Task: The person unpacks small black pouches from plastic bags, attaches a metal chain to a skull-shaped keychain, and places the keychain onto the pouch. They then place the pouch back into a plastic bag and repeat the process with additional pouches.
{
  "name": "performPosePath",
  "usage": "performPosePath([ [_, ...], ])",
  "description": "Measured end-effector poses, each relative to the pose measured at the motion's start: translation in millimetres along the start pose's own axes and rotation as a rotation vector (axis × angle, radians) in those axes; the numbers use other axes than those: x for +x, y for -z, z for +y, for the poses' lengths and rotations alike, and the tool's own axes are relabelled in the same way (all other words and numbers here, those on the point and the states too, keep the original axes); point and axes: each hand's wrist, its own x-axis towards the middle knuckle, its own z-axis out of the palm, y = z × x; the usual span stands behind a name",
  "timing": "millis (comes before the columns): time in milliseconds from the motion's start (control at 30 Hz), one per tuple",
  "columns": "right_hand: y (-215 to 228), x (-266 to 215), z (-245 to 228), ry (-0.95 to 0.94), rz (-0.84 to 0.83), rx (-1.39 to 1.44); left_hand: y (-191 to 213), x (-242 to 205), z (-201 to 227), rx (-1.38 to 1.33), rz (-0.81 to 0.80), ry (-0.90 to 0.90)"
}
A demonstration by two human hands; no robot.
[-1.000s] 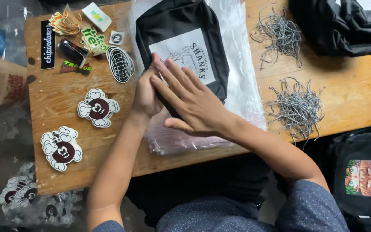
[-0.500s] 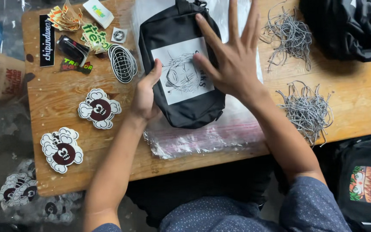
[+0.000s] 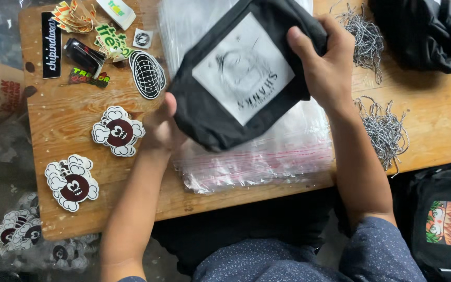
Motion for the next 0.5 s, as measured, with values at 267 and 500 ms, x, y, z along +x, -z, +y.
performPosePath([
  [267, -13.9, -13.6, 6.9, 0.391, 0.169, -0.522, -21.0, 14.0, -5.7, 0.35, 0.652, -0.017],
  [500, -47.6, -53.7, -19.3, 0.433, -0.355, -0.633, -30.6, 12.0, -9.8, 0.209, 0.711, 0.104],
])
